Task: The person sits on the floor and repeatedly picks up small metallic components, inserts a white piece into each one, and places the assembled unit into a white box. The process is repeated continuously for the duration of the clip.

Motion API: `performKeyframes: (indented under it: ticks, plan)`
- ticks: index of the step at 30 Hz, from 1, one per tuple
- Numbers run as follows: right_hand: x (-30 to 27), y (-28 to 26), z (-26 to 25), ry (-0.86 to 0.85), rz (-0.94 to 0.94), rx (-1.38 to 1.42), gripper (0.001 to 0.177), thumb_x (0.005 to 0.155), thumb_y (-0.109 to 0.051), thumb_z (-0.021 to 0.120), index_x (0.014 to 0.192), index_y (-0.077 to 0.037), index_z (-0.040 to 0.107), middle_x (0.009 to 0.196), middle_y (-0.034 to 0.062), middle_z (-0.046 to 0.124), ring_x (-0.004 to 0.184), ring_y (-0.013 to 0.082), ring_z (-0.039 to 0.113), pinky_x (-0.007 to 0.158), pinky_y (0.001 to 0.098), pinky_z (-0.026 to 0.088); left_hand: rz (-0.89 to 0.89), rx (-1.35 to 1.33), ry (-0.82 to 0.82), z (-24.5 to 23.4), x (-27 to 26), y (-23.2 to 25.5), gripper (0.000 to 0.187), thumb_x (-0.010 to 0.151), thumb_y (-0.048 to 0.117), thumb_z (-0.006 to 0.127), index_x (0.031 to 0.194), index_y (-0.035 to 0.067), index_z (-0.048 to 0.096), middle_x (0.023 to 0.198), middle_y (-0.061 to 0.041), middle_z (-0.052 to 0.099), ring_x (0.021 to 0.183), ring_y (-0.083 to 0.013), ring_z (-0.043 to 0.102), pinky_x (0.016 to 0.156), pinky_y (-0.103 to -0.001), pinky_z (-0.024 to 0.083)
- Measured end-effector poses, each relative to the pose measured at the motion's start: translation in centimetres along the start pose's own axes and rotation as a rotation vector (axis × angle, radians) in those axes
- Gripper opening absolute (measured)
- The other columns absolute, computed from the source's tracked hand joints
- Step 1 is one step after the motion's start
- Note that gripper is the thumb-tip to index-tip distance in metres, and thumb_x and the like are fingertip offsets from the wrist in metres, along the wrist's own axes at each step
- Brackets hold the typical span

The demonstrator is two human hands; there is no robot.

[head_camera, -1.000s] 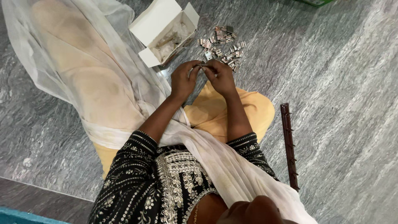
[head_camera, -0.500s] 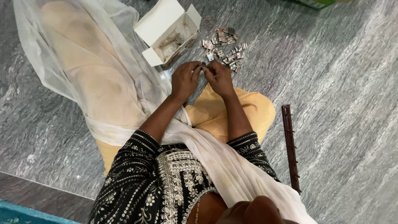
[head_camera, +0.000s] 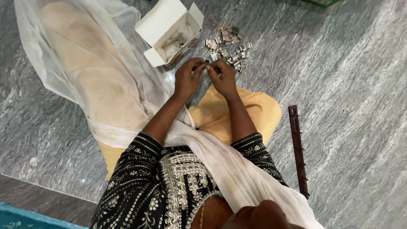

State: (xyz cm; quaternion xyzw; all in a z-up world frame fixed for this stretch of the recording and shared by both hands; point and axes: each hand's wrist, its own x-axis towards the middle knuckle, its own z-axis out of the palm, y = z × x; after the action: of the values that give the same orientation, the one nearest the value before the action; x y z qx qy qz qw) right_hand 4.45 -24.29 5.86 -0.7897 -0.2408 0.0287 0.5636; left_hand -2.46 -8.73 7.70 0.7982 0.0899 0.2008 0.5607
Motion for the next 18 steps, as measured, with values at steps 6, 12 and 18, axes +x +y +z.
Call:
performKeyframes:
  ticks: [6,12,18]
  plan:
    - [-0.1,1.3,-0.7,-0.14,0.108,0.198,0.013,0.098,-0.013,0.071,0.095,-0.002,0.064,0.079,0.0008,0.068,0.071,0.0057,0.065,0.064,0.0224,0.052,-0.048,0.058,-0.166,-1.4,-0.1,-0.7,0.016,0.101,0.019,0.067,0.099,0.002,0.067,0.085,-0.014,0.07,0.071,-0.0238,0.068,0.063,-0.035,0.051]
    - [-0.3,2.4,-0.3,-0.249,0.331,0.575,0.018,0.1,-0.011,0.07,0.093,-0.007,0.055,0.079,-0.0005,0.062,0.072,0.0068,0.065,0.065,0.0237,0.054,-0.039,0.037,-0.277,-1.9,0.2,-0.6,0.029,0.106,0.019,0.063,0.086,0.0,0.055,0.073,-0.016,0.056,0.061,-0.024,0.053,0.059,-0.039,0.042]
    - [0.1,2.6,-1.0,-0.327,0.452,0.73,0.015,0.101,-0.013,0.058,0.088,-0.006,0.06,0.072,0.0053,0.067,0.061,0.0123,0.064,0.059,0.0266,0.053,0.021,-0.119,-0.216,-0.7,0.0,-0.7,0.03,0.107,0.017,0.059,0.084,0.001,0.049,0.073,-0.012,0.054,0.062,-0.0165,0.05,0.058,-0.035,0.042]
